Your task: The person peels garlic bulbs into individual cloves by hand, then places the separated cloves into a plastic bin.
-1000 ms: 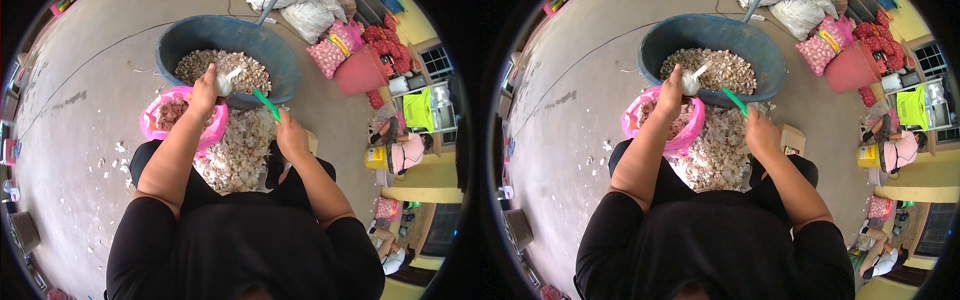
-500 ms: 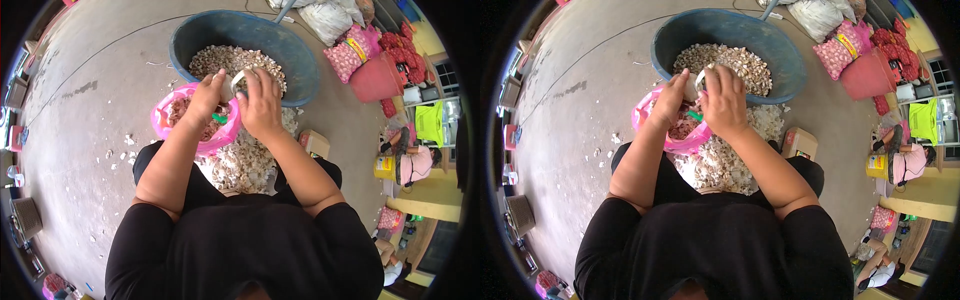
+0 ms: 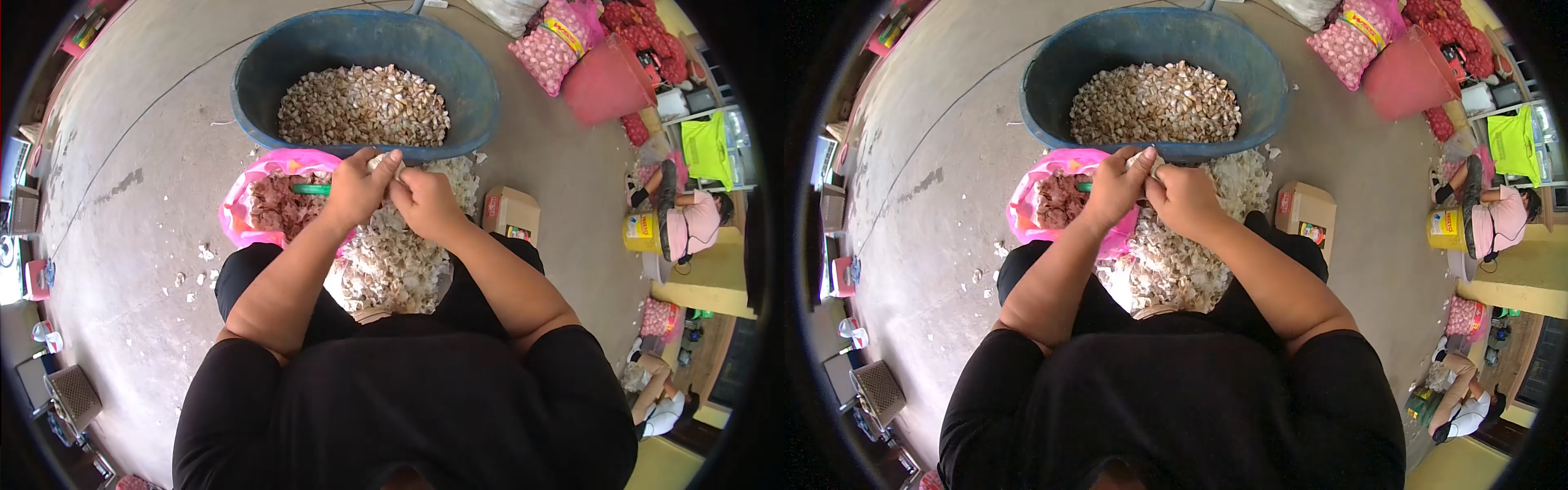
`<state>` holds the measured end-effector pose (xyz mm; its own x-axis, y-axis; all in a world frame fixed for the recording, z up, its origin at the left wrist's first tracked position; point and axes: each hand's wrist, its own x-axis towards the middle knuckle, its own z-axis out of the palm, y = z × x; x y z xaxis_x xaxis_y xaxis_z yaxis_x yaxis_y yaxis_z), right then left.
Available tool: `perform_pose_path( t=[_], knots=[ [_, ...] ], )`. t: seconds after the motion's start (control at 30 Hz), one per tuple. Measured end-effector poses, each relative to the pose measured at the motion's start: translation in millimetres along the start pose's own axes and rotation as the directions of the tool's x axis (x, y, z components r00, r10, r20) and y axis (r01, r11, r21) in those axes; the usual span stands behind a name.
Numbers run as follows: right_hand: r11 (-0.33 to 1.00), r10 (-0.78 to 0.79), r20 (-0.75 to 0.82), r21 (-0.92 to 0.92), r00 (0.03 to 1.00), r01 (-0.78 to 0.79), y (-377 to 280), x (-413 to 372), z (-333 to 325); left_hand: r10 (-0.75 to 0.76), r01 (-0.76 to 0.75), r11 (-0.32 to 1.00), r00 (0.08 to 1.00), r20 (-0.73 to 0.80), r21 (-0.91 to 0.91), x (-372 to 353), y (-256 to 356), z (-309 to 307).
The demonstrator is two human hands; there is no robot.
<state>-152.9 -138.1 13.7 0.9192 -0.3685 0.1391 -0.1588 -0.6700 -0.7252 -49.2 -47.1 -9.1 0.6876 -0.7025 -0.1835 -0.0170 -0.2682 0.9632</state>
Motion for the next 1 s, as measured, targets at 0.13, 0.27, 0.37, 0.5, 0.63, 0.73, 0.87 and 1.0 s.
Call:
perform_pose_path(
  t=[0.13,0.27,0.37,0.5,0.63,0.73,0.87,1.0],
  knots=[
    [0.619,0.381,0.179,0.679,0.907,-0.394,9,-2,-17,-0.197,0.334,0.841,0.922,0.334,-0.426,9,4,0],
    [0.763,0.490,0.114,0.424,0.864,-0.488,80,9,-22,-0.261,0.540,0.629,0.824,0.502,-0.560,22,-11,-3],
    [0.915,0.318,0.145,-0.304,0.937,-0.264,122,10,-15,-0.307,0.567,0.656,0.804,0.510,-0.499,21,-8,-4],
    [0.920,0.327,0.165,-0.281,0.930,-0.274,114,11,-5,-0.323,0.543,0.689,0.823,0.467,-0.481,21,-11,5],
    [0.880,0.332,0.083,0.332,0.939,-0.341,81,16,-2,-0.294,0.418,0.782,0.902,0.317,-0.462,24,-20,21],
    [0.945,0.146,-0.112,0.309,0.983,-0.106,63,12,11,-0.323,0.385,0.791,0.923,0.210,-0.475,24,-22,39],
    [0.925,0.190,-0.107,0.353,0.976,-0.141,59,12,6,-0.203,0.229,0.880,0.973,0.106,-0.416,23,-21,48],
    [0.872,0.216,-0.091,0.466,0.972,-0.150,62,9,4,-0.124,0.132,0.896,0.991,0.047,-0.424,23,-30,55]
  ],
)
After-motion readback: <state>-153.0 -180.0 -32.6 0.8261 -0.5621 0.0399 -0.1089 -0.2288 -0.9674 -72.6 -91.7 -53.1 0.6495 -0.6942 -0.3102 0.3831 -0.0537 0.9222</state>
